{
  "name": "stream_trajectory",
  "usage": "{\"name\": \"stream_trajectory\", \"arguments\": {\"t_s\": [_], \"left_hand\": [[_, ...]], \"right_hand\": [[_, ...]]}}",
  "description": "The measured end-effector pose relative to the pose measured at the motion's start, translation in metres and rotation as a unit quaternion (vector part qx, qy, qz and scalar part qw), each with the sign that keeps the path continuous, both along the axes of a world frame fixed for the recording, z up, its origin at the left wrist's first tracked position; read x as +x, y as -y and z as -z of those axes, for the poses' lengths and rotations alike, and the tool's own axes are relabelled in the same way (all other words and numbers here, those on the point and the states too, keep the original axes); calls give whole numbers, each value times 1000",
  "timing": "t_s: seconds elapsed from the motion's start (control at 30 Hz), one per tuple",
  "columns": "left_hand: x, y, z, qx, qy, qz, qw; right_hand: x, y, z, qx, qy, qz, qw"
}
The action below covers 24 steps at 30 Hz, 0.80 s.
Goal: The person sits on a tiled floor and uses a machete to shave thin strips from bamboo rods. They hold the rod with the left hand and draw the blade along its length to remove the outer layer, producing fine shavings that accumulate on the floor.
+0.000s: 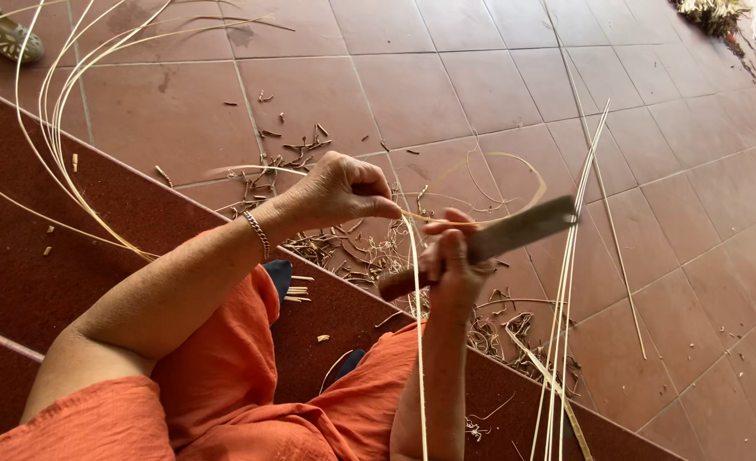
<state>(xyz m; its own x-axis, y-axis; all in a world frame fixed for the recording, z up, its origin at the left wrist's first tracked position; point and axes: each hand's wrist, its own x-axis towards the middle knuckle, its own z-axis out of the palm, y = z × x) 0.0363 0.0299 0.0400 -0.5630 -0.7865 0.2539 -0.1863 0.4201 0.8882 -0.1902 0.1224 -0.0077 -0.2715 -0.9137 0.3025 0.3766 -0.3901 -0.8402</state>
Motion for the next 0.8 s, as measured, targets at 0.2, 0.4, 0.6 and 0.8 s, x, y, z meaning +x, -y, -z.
{"name": "stream_trajectory", "arguments": {"t_s": [0.2, 0.4, 0.6, 0.8], "left_hand": [[-13, -6, -4, 7, 64, -36, 997], [4, 11, 4, 101, 77, -3, 992], [8, 25, 23, 78, 49, 42, 995], [-2, 38, 36, 93, 71, 38, 992]], "right_hand": [[28, 1, -2, 21, -29, -35, 999], [12, 12, 6, 29, 86, -54, 994], [-7, 29, 29, 81, 102, -18, 991], [-20, 55, 52, 137, 124, -2, 983]]}}
